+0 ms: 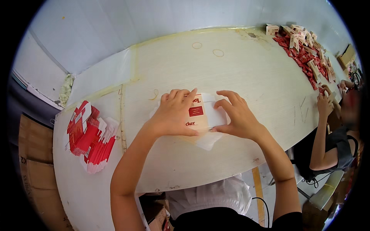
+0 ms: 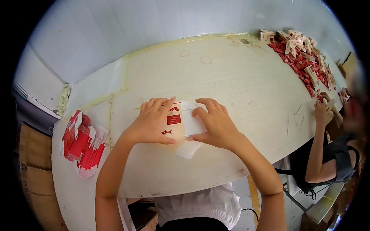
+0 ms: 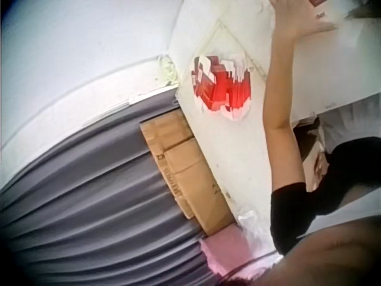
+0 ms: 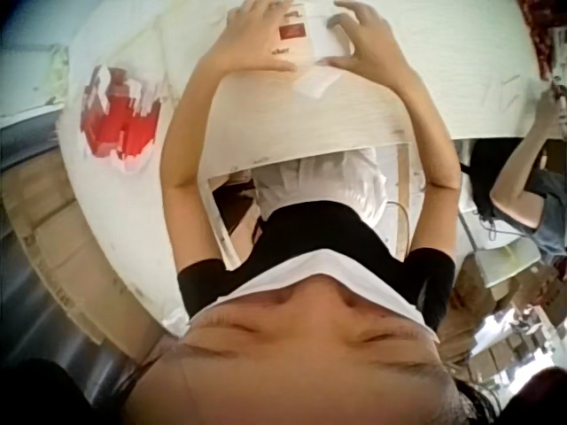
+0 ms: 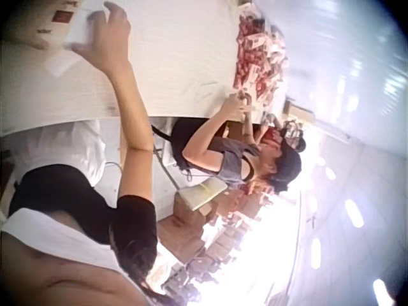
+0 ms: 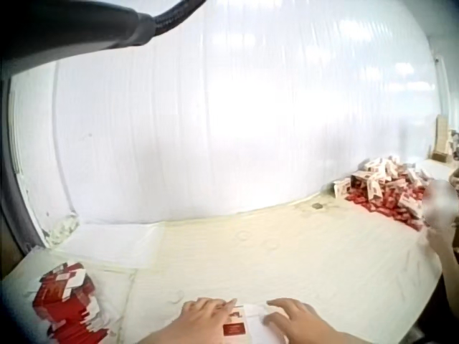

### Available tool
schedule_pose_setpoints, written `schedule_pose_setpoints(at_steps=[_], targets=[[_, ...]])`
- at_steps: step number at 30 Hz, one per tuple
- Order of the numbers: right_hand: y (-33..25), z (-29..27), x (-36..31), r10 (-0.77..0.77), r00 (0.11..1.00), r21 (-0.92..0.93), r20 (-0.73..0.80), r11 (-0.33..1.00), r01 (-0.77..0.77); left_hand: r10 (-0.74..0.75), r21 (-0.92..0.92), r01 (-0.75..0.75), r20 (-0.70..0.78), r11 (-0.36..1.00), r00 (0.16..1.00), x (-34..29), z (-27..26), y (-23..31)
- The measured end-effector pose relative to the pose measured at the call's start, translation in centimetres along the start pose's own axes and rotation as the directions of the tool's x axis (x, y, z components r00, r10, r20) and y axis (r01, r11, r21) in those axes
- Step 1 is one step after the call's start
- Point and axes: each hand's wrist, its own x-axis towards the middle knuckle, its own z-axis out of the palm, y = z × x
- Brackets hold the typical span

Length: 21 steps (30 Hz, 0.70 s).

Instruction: The person assembles cardboard boxes by hand, folding the flaps and interlocking the tabs of individual flat pieces taken from a stack on a table.

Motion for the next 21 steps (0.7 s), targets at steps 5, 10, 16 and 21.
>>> schedule_pose_setpoints(at_steps=[5, 10, 16, 21], targets=[[-0.7, 0.3, 0.5, -0.030, 0.996, -0.085, 0.083, 0.996, 0.037, 0.001, -0.025, -0.002, -0.034, 1.000, 0.999, -0.1, 0.1, 0.3], [0.0, 0.4, 0.8, 0.061, 0.987, 0.268, 0.152, 0.958, -0.100, 0.020, 0.083, -0.012, -0.101, 0.996, 0.995, -0.1, -0.6, 1.3], [-2.8, -2.0, -1.0, -0.040, 0.999, 0.478, -0.022, 0.877, 0.045, 0.049, 0.092, -0.012, -0.414, 0.996, 0.909, -2.2, -2.1, 4.2], [-3.3, -0.1, -3.2, 0.003, 0.947, 0.782, -0.321, 0.565, 0.263, 0.082, 0.000, -0.096, -0.517, 0.995, 0.852, -3.8, -1.6, 6.4]])
